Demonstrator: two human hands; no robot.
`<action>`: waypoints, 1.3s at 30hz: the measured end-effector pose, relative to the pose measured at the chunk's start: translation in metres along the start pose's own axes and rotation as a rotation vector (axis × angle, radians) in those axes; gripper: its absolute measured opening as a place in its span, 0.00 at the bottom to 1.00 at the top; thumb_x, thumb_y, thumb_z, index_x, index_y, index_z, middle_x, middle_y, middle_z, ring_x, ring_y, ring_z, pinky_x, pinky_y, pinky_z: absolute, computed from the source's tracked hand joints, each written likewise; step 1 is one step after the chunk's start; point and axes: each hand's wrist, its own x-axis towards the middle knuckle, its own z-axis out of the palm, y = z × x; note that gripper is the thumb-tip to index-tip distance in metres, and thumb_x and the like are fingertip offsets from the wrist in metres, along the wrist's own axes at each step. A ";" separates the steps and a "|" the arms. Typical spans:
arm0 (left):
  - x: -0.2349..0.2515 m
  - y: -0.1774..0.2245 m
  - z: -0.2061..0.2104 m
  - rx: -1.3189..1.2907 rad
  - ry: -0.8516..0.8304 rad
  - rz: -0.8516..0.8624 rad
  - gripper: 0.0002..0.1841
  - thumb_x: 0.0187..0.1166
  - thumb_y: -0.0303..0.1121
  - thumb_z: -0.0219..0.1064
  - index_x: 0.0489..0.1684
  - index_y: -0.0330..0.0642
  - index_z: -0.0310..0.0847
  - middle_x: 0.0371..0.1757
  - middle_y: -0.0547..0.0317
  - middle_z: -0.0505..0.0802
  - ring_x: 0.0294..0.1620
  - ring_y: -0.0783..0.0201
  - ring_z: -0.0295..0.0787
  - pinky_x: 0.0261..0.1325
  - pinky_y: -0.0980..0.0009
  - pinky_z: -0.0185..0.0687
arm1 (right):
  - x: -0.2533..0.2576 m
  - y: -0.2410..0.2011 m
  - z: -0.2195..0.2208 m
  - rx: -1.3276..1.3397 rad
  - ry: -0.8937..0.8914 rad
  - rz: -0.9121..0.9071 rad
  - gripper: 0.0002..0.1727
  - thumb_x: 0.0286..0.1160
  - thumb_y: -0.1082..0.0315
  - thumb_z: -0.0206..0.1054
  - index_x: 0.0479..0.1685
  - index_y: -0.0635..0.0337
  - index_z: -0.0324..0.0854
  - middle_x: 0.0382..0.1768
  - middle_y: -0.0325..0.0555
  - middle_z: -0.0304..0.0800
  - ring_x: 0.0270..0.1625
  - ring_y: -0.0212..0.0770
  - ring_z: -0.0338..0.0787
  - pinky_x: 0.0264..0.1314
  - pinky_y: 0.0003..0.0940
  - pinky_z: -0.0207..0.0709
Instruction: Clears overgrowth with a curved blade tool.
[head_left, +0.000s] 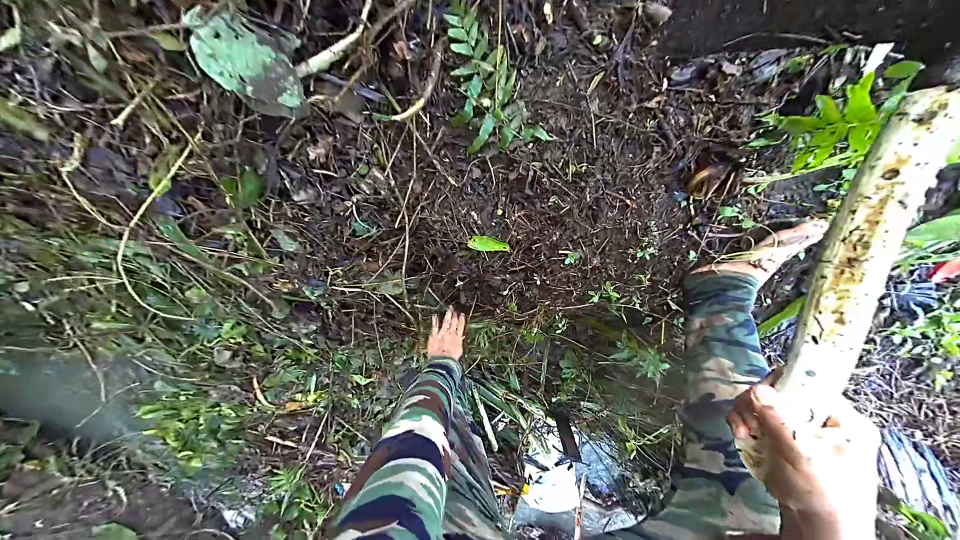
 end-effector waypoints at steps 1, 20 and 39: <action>-0.002 -0.008 -0.006 0.033 -0.037 0.007 0.30 0.88 0.20 0.49 0.92 0.34 0.56 0.95 0.43 0.61 0.99 0.47 0.40 0.95 0.37 0.22 | 0.000 0.001 0.003 -0.013 0.007 0.010 0.08 0.70 0.66 0.71 0.41 0.44 0.75 0.18 0.16 0.84 0.15 0.20 0.80 0.20 0.16 0.79; -0.164 -0.020 -0.091 0.108 -0.159 0.081 0.19 0.87 0.32 0.57 0.71 0.35 0.81 0.65 0.31 0.90 0.74 0.35 0.82 0.88 0.38 0.54 | -0.009 -0.039 0.021 -0.601 -0.121 -0.114 0.20 0.76 0.63 0.69 0.50 0.77 0.81 0.28 0.51 0.84 0.25 0.37 0.82 0.35 0.39 0.80; -0.271 -0.205 0.000 -0.192 0.018 -0.517 0.24 0.89 0.31 0.58 0.83 0.37 0.71 0.74 0.28 0.84 0.82 0.32 0.74 0.90 0.34 0.45 | -0.005 0.064 0.018 -1.781 -1.013 0.474 0.19 0.84 0.70 0.61 0.67 0.73 0.80 0.72 0.71 0.81 0.76 0.71 0.80 0.73 0.71 0.71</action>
